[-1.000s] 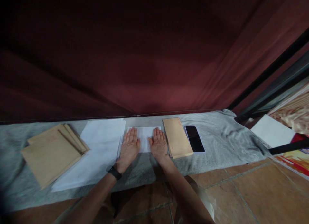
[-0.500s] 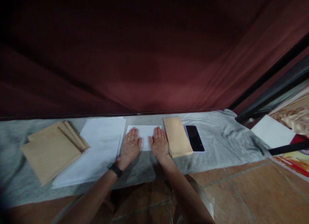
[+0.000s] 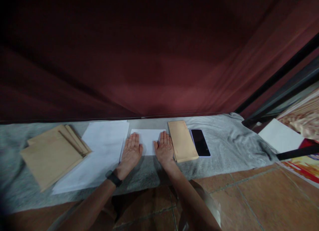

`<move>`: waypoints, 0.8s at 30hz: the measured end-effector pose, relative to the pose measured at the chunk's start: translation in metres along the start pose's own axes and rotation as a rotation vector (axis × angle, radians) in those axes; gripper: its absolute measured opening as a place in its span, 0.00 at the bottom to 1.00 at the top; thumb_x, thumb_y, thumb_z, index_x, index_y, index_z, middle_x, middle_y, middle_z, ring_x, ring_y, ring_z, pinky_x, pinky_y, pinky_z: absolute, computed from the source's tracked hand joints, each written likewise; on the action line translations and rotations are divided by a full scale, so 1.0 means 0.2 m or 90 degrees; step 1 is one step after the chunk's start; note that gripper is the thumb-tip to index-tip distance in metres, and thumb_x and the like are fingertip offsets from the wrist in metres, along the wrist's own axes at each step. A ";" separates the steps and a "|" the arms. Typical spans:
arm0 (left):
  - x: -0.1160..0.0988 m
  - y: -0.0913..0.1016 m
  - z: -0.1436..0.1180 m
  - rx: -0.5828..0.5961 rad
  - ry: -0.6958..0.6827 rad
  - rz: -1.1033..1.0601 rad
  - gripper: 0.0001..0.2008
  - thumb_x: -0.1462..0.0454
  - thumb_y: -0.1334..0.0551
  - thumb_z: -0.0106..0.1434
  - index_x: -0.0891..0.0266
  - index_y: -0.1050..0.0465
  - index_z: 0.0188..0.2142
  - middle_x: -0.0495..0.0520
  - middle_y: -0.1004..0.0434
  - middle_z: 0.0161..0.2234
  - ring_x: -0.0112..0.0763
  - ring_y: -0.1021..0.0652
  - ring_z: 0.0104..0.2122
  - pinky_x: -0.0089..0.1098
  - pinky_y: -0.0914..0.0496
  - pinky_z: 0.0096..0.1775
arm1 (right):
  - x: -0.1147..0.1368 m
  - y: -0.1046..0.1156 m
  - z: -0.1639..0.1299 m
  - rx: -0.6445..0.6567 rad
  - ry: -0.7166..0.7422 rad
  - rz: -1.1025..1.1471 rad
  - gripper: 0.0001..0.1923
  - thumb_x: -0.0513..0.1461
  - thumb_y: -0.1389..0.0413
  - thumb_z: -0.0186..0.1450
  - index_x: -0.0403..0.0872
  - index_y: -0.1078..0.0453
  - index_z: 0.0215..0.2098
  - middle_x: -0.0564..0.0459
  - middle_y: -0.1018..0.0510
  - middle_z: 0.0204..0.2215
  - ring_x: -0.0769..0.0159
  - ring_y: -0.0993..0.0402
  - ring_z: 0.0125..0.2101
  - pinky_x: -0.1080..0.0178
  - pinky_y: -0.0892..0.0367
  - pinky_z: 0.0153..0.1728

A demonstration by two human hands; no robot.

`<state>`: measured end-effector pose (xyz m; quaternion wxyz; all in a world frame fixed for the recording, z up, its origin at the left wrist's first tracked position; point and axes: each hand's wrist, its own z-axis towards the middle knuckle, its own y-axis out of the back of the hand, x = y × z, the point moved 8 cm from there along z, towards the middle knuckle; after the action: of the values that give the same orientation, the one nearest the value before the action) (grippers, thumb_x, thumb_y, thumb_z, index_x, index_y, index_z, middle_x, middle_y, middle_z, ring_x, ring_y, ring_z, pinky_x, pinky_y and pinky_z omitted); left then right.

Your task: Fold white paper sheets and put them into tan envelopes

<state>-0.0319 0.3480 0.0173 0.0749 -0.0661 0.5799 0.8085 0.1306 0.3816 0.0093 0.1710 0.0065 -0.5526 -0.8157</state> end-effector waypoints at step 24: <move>-0.07 -0.02 -0.05 0.046 -0.048 -0.003 0.29 0.64 0.54 0.71 0.75 0.47 0.69 0.69 0.46 0.70 0.45 0.47 0.71 0.49 0.46 0.69 | 0.12 0.00 -0.01 0.069 0.083 0.046 0.28 0.46 0.55 0.77 0.42 0.44 0.71 0.42 0.42 0.70 0.54 0.46 0.69 0.49 0.47 0.67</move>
<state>-0.0170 0.3391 0.0124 0.1012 -0.0340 0.6052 0.7889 0.1081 0.3736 0.0130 0.2353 0.0492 -0.5833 -0.7759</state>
